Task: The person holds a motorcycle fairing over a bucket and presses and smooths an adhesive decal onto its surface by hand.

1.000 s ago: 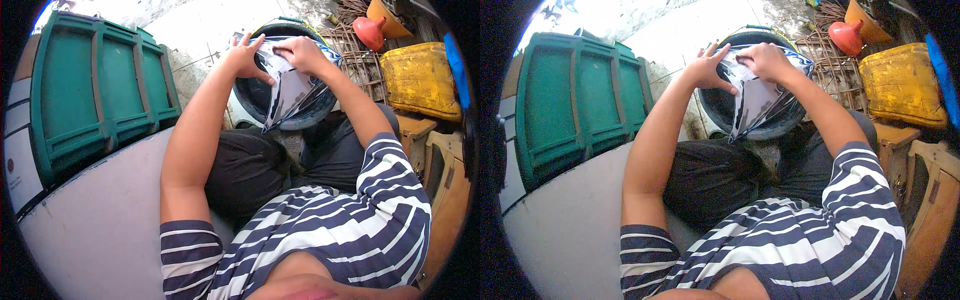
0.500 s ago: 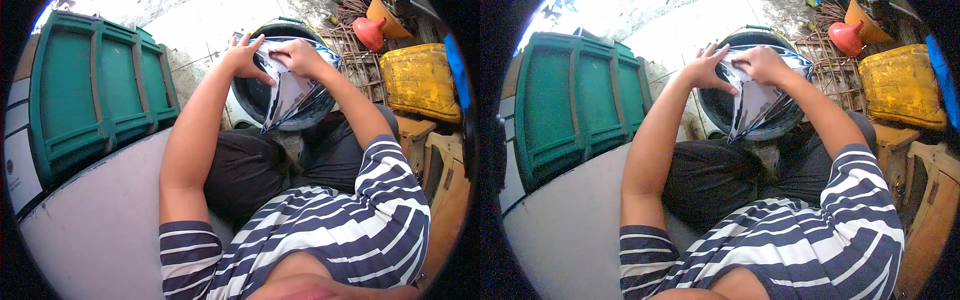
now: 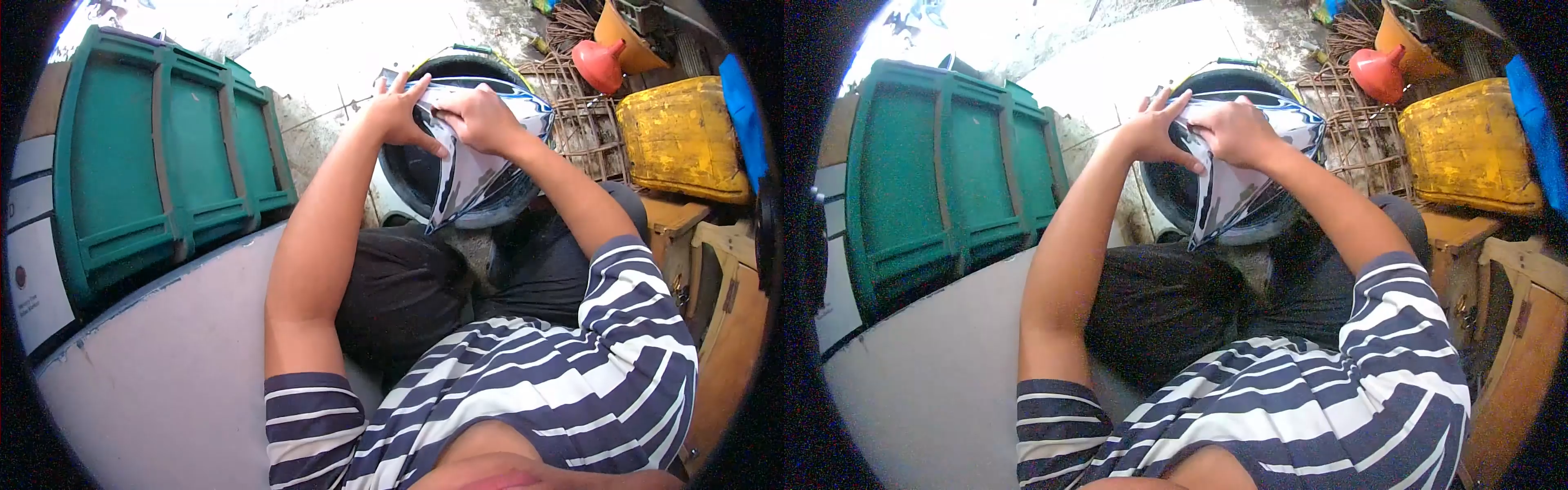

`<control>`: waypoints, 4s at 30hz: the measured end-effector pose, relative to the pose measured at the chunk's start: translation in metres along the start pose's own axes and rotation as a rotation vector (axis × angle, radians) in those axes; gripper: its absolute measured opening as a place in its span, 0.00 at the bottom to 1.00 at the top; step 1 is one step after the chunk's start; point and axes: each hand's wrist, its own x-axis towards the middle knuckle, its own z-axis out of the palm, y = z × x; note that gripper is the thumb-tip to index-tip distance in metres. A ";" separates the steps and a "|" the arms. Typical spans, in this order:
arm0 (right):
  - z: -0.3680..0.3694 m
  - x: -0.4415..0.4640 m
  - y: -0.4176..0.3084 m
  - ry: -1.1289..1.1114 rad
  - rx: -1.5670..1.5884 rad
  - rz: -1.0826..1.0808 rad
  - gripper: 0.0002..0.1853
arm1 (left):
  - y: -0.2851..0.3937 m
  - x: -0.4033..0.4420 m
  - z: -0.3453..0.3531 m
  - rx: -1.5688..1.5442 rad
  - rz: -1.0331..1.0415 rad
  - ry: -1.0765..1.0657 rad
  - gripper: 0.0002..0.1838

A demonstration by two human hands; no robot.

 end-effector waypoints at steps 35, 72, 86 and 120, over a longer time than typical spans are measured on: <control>-0.004 -0.003 -0.005 -0.096 -0.034 0.078 0.11 | -0.001 -0.001 -0.002 0.017 -0.008 0.007 0.85; -0.014 0.006 0.017 -0.014 -0.013 0.157 0.13 | -0.001 -0.001 0.001 0.013 0.003 0.010 0.83; -0.005 0.001 0.001 -0.023 -0.050 0.038 0.12 | -0.004 0.001 0.006 0.048 -0.002 0.056 0.83; -0.011 0.004 0.010 0.002 -0.081 0.085 0.12 | -0.004 0.001 0.005 0.042 -0.004 0.026 0.83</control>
